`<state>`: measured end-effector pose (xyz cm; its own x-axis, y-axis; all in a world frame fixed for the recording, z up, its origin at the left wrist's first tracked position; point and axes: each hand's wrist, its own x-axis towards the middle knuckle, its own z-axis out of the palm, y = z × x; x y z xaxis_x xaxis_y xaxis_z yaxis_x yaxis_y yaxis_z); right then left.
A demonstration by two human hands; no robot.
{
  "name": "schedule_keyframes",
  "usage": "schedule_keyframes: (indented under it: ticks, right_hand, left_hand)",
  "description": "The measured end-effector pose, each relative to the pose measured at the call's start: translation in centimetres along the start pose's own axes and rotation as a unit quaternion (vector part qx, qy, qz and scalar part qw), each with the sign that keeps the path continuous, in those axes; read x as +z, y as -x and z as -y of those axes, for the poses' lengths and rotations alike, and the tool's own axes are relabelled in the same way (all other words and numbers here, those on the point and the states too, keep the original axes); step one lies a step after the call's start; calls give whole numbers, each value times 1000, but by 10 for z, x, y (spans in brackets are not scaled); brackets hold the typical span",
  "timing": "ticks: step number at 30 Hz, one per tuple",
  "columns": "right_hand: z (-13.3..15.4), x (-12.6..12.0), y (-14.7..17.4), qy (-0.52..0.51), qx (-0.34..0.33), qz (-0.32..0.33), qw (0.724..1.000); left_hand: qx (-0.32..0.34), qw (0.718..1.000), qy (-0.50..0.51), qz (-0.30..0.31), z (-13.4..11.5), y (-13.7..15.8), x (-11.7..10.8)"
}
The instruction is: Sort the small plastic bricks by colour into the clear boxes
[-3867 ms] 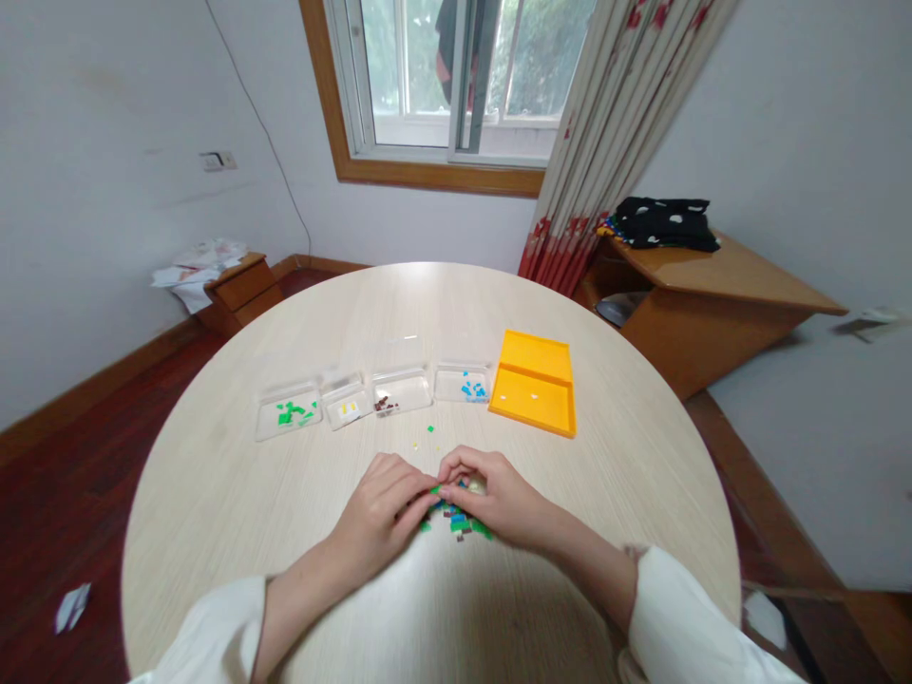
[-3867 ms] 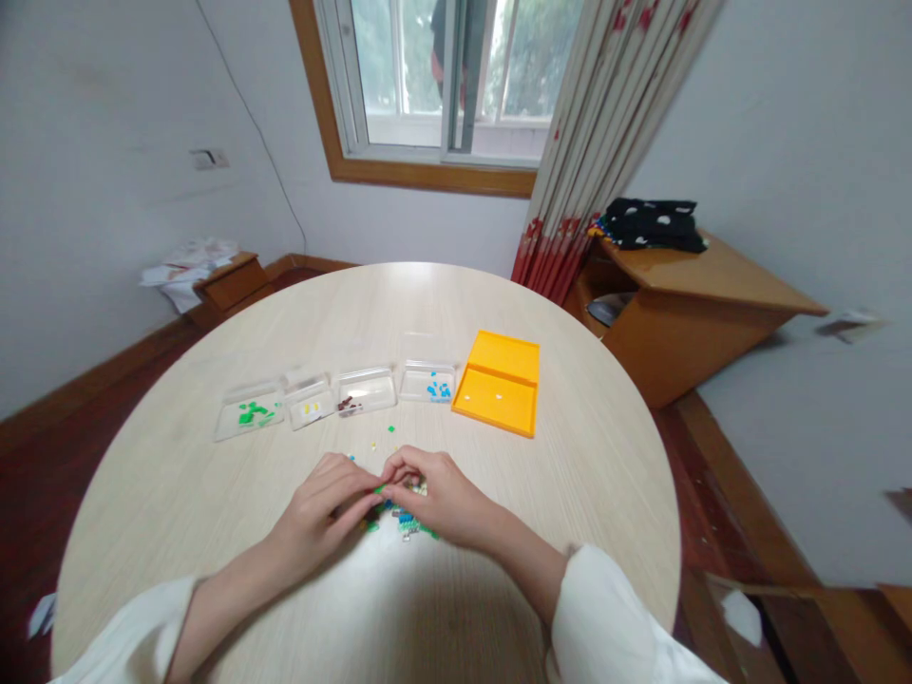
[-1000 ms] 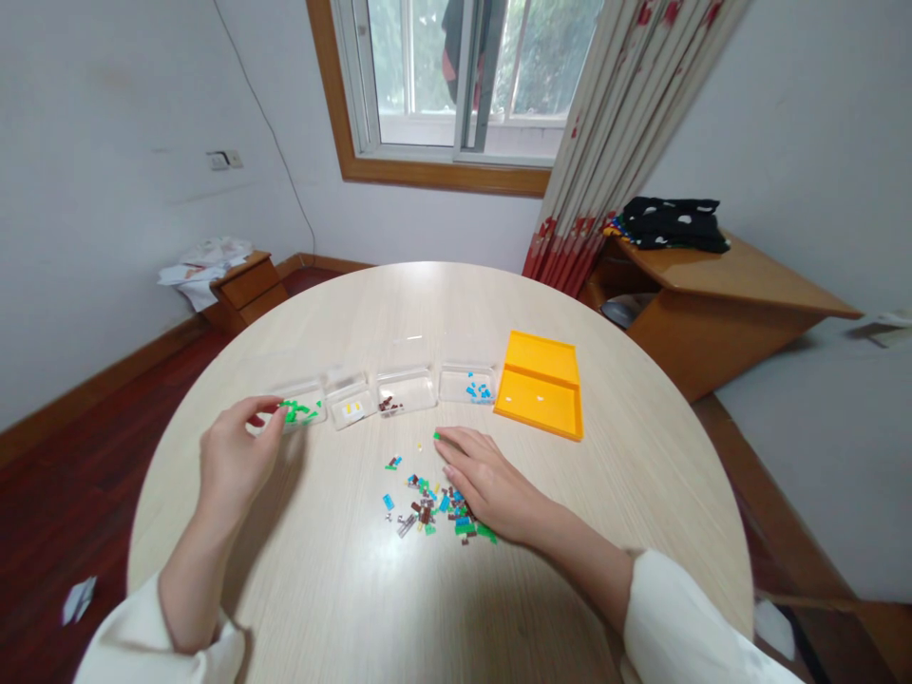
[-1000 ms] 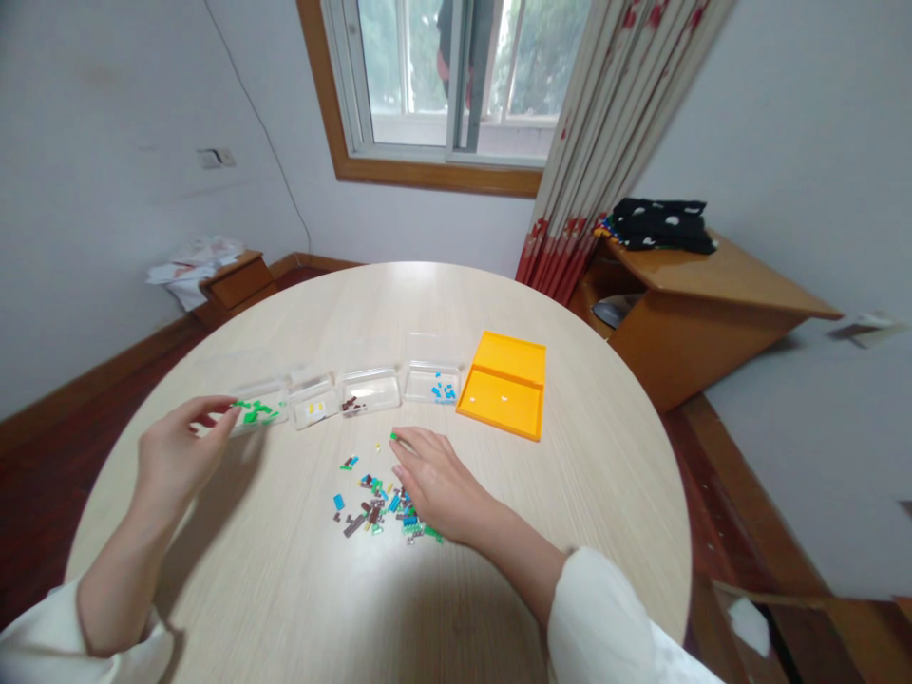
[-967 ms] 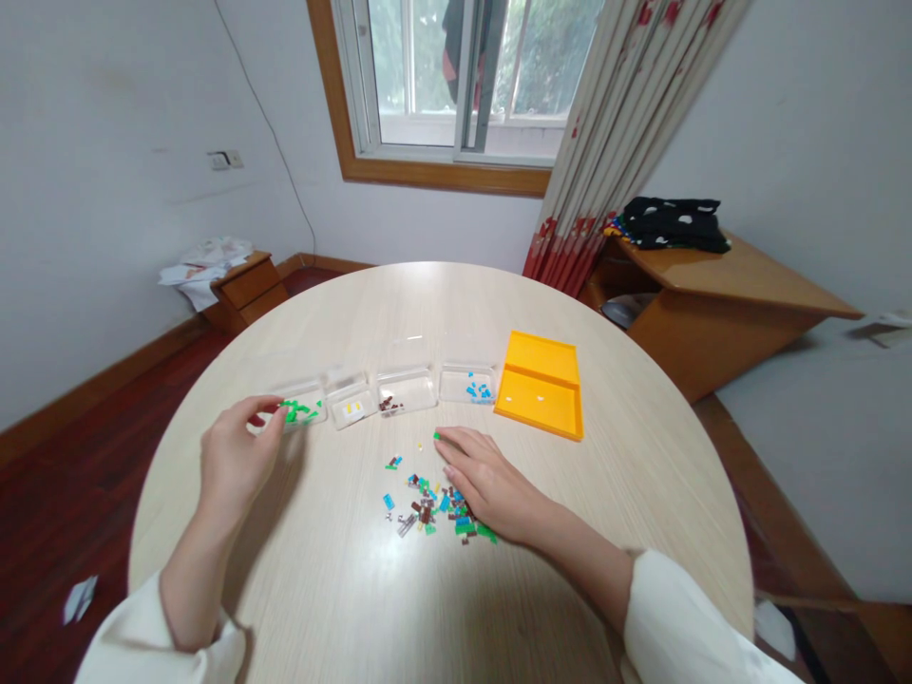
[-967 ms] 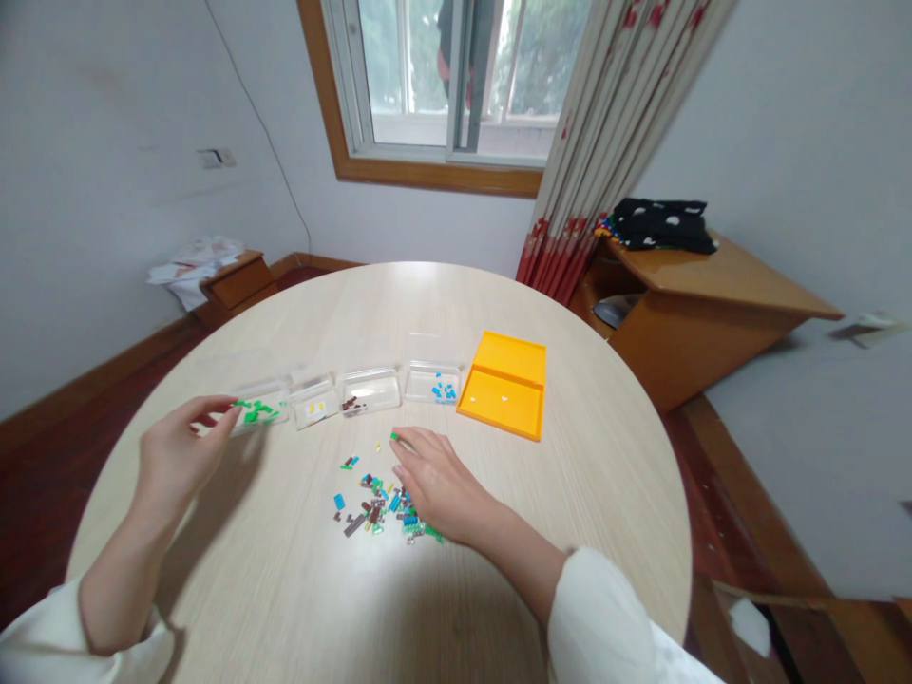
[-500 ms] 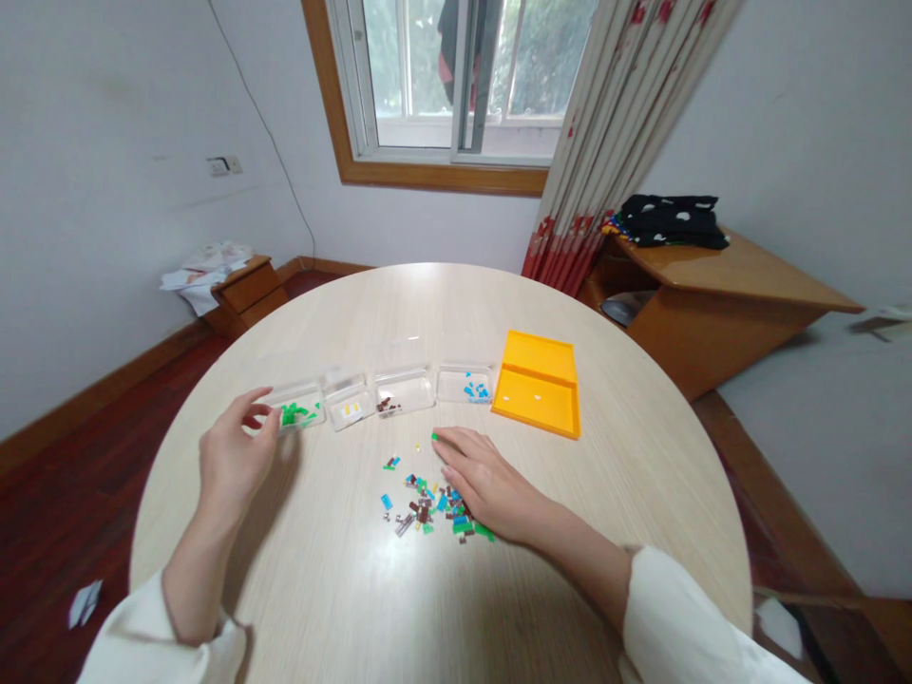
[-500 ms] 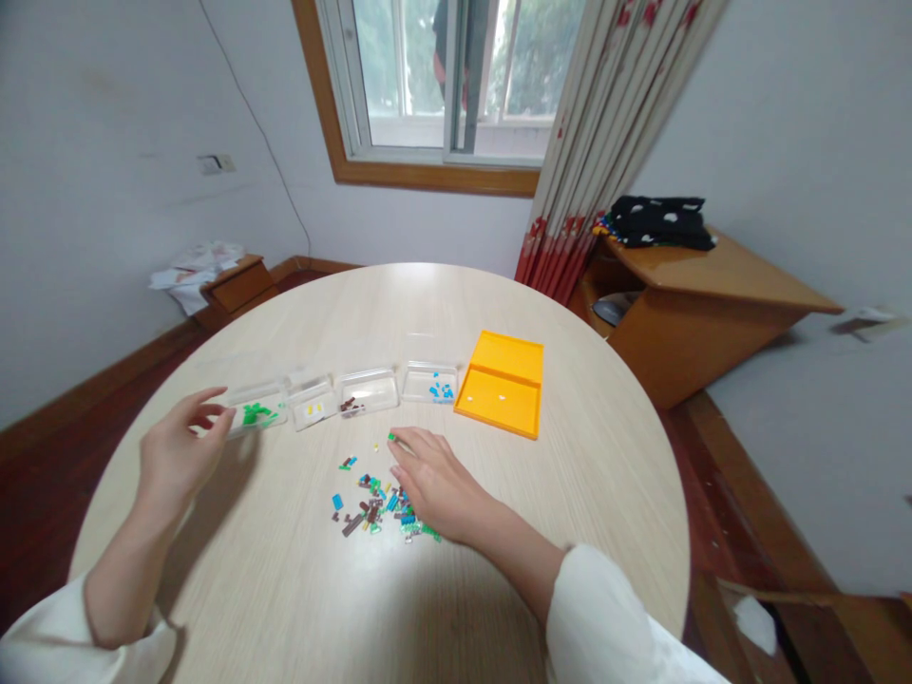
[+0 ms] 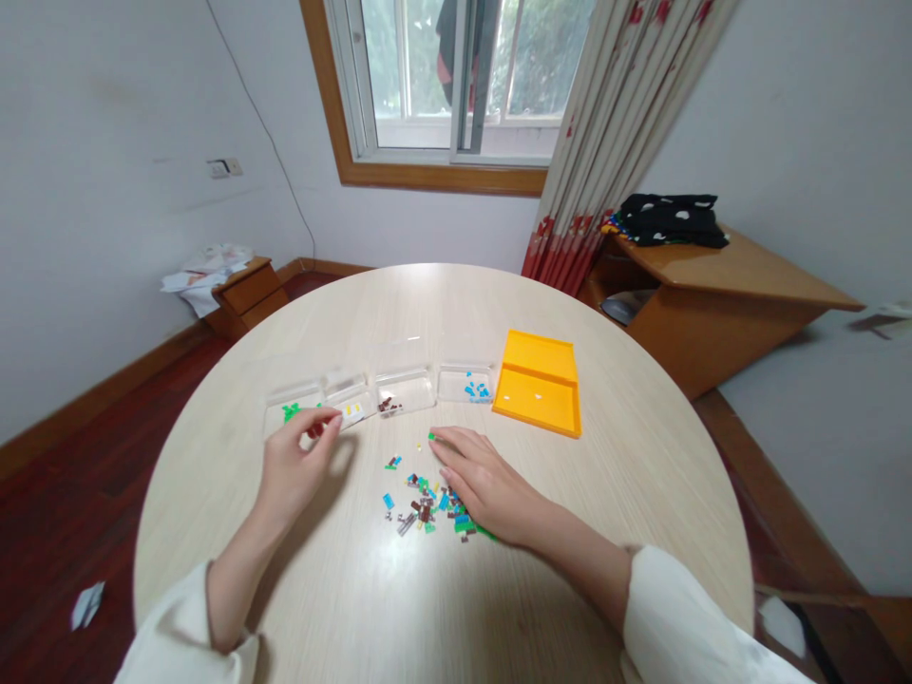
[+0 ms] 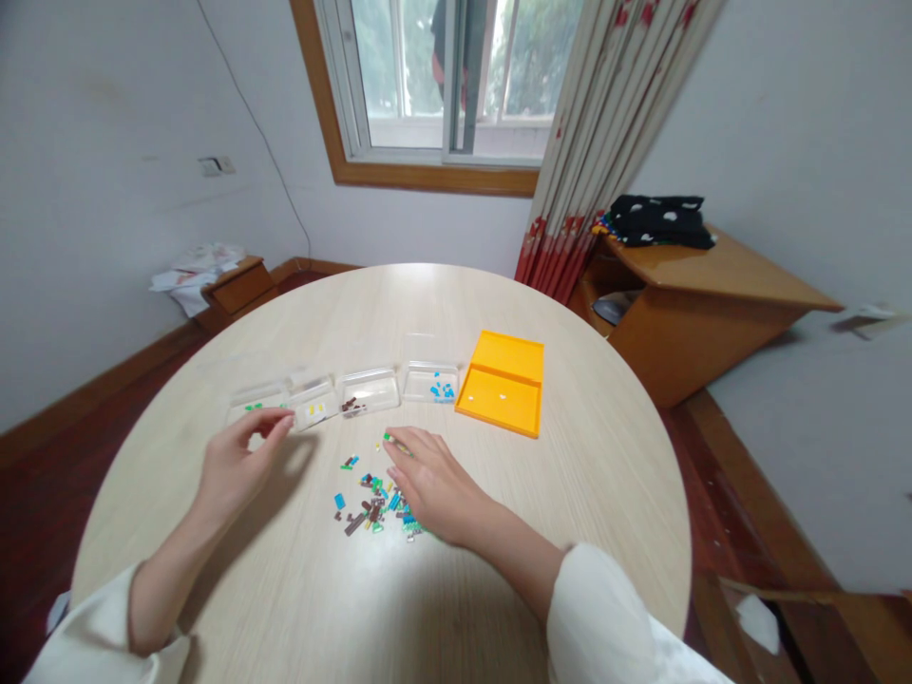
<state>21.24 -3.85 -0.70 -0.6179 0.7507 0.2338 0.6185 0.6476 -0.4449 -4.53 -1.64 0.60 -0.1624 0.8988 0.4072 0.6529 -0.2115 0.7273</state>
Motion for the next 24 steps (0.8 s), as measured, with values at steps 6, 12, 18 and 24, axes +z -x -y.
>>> schedule_keyframes:
  ticks: [6, 12, 18, 24]
  right_hand:
    - [12, 2, 2, -14, -52, -35, 998]
    - [17, 3, 2, -28, -78, -56, 995]
    - [18, 0, 3, -33, -92, -57, 994]
    - [20, 0, 3, -41, -106, -42, 993]
  left_hand:
    - [-19, 982, 97, 162, -26, 24, 29]
    - [-34, 967, 140, 212, -28, 29, 33]
    - [-28, 955, 166, 245, -30, 30, 34]
    - [-36, 946, 189, 262, -33, 30, 35]
